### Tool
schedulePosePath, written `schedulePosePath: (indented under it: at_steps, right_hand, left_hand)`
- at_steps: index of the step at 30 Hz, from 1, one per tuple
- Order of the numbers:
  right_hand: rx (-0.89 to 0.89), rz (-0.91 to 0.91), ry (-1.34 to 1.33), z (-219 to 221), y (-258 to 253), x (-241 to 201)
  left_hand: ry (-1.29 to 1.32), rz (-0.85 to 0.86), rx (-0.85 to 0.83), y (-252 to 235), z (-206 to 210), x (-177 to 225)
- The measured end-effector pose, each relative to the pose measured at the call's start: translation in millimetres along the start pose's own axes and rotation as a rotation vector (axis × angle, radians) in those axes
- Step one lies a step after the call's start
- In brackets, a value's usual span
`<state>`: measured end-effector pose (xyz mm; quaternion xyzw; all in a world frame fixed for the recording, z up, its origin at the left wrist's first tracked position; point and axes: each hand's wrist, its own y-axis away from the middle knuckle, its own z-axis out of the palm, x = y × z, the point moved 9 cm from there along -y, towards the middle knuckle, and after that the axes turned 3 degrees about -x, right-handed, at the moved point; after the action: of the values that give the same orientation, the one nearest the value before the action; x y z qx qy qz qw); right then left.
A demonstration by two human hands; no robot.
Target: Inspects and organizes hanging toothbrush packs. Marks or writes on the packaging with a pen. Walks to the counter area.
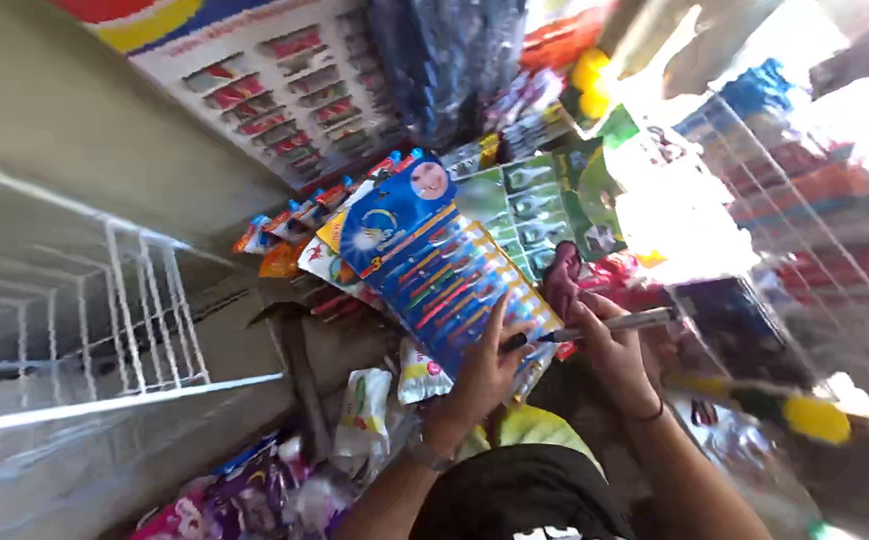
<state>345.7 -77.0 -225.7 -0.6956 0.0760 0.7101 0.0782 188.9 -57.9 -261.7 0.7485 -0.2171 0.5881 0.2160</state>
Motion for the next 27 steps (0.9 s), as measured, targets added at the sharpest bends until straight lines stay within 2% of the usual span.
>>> schedulePosePath:
  at_steps: [4,7,9,11,14,18,21,22,24,27]
  right_hand:
    - [0.107,-0.025,0.094,-25.2,37.6,-5.7]
    - [0.227,0.020,0.154,-35.6,77.8,12.2]
    - [0.352,0.019,0.068,-38.8,113.2,29.7]
    - [0.467,0.010,-0.057,-35.5,152.5,45.8]
    - [0.590,-0.035,-0.213,-10.6,206.4,67.3]
    - [0.574,-0.089,-0.314,16.3,242.8,72.3]
    - [0.566,-0.137,-0.327,9.0,258.2,75.5]
    - [0.549,-0.136,-0.319,5.8,263.4,82.2]
    - [0.527,-0.077,-0.244,-7.7,280.4,107.1]
    - [0.572,0.125,-0.058,-69.8,343.8,140.7]
  left_hand:
    - [-0.067,0.110,-0.188,0.4,39.4,22.3]
    - [-0.153,0.218,-0.297,16.7,70.7,32.4]
    - [-0.137,0.246,-0.373,32.6,86.0,28.8]
    - [-0.070,0.144,-0.509,50.2,97.7,18.8]
    - [-0.002,-0.132,-0.794,86.6,108.5,5.2]
    - [0.094,-0.522,-1.090,128.8,116.2,-11.1]
    - [0.200,-0.685,-1.220,143.4,135.0,-26.8]
    - [0.192,-0.696,-1.277,146.4,145.0,-32.8]
    - [0.034,-0.596,-1.344,148.9,170.5,-48.3]
    - [-0.276,-0.353,-1.253,148.6,211.6,-90.0]
